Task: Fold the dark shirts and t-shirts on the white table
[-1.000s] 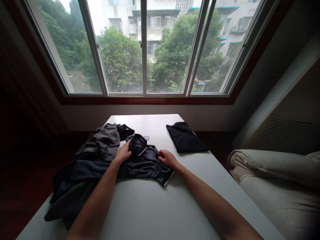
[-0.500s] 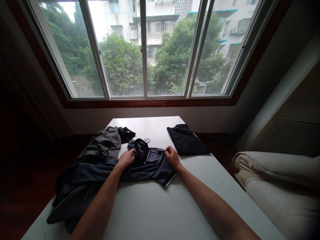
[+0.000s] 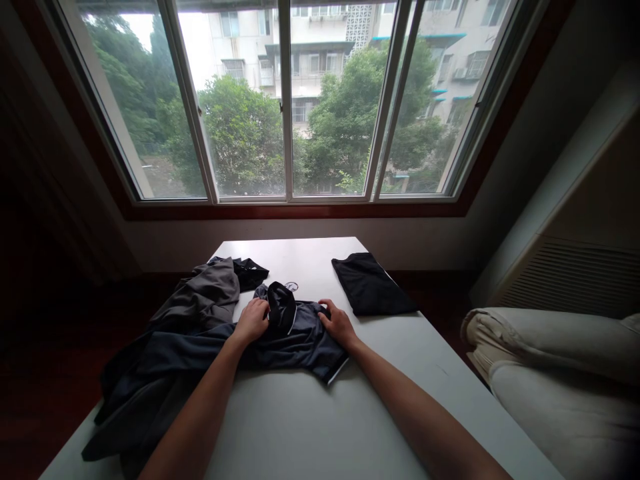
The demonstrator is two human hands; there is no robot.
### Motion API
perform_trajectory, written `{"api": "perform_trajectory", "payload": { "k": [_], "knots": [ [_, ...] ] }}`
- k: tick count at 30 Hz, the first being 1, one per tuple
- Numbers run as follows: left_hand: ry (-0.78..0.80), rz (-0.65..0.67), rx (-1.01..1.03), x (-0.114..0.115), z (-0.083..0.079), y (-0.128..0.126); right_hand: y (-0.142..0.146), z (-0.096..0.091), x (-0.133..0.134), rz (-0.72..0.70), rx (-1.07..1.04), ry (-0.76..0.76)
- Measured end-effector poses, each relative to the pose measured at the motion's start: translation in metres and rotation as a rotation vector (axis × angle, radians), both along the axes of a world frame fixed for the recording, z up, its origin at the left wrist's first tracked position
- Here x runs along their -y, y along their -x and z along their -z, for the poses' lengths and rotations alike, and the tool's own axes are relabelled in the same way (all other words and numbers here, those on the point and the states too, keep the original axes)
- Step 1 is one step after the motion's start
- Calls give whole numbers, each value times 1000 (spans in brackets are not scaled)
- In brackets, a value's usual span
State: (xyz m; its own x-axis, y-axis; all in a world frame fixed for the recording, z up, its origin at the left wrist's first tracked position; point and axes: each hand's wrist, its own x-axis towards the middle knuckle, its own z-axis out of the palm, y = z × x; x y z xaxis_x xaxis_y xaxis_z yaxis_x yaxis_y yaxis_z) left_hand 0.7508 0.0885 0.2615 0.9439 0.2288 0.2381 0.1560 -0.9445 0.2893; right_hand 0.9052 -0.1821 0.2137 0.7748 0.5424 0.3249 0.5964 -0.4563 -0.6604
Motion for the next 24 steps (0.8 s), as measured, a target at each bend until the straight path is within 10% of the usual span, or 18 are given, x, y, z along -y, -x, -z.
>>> {"api": "perform_trajectory", "payload": {
  "k": [9,15,24],
  "knots": [
    [90,-134,-169,-14,-3,2,-28,-50,43,300,79,304],
    [203,66,-345,-3,-23,11,-34,-57,56,231,76,483],
    [42,-35,-54,-22,1,5,-18,-33,5,-173,162,96]
  ]
}}
